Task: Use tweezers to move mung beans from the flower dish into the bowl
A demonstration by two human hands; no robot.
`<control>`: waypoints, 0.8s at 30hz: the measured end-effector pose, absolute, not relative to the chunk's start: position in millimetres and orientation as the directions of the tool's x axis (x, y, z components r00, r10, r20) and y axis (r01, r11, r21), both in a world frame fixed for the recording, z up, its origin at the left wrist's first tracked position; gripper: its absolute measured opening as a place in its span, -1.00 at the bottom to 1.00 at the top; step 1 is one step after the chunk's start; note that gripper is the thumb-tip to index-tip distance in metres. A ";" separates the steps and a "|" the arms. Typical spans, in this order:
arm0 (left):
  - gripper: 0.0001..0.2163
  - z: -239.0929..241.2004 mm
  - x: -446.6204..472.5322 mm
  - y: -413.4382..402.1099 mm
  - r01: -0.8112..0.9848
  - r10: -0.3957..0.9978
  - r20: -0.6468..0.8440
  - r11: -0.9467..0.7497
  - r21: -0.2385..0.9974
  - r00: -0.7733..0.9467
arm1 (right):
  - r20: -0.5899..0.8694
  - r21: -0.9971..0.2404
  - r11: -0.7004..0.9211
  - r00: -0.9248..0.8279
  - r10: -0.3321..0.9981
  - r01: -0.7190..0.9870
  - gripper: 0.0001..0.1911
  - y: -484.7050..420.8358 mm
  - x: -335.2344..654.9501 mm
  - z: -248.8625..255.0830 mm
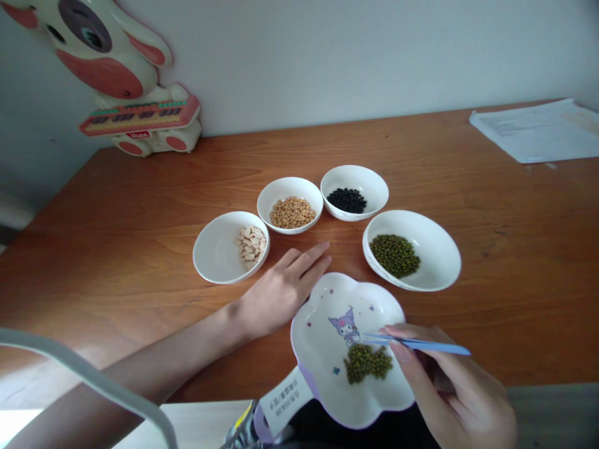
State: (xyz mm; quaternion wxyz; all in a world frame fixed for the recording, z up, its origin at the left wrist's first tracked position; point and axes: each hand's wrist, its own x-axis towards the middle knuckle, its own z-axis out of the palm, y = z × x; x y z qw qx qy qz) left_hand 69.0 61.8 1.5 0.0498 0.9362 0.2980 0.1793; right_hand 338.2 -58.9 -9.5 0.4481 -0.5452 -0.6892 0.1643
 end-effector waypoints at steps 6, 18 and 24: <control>-0.69 -2.4 80.1 72.5 0.502 0.522 0.343 -0.851 0.152 0.781 | 0.433 -0.711 0.332 0.015 0.901 0.620 -0.84 -61.8 351.6 -10.7; -0.77 14.0 88.8 70.6 0.490 0.503 0.427 -0.859 0.150 0.751 | 0.442 -0.718 0.329 0.037 0.896 0.613 -0.88 -62.5 356.9 -10.3; -0.79 39.5 105.1 77.2 0.479 0.502 0.568 -0.854 0.205 0.652 | 0.456 -0.715 0.345 0.033 0.889 0.608 -0.88 -62.2 354.1 -8.9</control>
